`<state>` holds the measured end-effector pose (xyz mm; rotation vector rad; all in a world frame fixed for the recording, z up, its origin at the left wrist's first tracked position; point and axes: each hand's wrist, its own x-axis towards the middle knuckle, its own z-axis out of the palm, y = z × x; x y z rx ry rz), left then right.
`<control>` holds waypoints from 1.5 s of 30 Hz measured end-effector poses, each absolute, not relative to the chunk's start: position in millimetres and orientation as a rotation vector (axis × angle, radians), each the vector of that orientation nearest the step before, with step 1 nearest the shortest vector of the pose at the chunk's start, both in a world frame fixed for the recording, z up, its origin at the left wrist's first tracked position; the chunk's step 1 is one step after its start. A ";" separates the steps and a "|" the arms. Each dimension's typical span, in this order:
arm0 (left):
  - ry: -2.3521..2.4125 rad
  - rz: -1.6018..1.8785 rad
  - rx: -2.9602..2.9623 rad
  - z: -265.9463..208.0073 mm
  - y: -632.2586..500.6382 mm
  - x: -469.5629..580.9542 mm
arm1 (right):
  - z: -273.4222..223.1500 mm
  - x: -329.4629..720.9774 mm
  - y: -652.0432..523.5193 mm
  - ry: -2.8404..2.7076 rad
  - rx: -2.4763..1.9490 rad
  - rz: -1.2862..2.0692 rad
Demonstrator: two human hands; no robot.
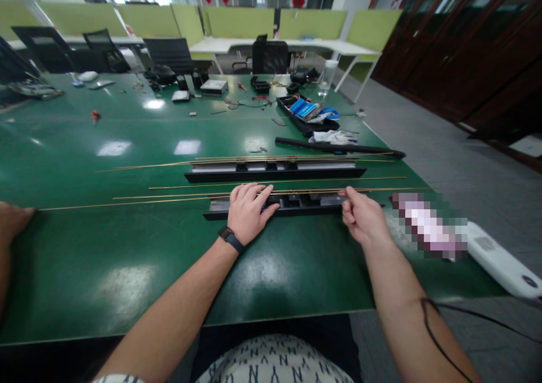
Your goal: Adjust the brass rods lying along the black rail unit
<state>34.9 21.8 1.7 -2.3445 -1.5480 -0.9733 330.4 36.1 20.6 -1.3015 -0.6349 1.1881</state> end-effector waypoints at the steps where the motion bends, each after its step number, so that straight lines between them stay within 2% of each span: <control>1: -1.550 -0.973 -2.346 1.6 21.7 35.0 | 20.0 329.8 35.9 -0.648 -1.296 1.198; 10: -1.560 -0.974 -2.348 1.1 21.2 34.7 | 23.6 335.5 35.3 -0.576 -1.294 1.096; 18: -1.551 -0.966 -2.343 2.4 20.4 35.1 | 20.7 331.2 35.0 -0.631 -1.286 1.176; 45: -1.549 -0.982 -2.344 0.0 22.3 34.5 | 22.5 337.4 36.4 -0.560 -1.294 1.097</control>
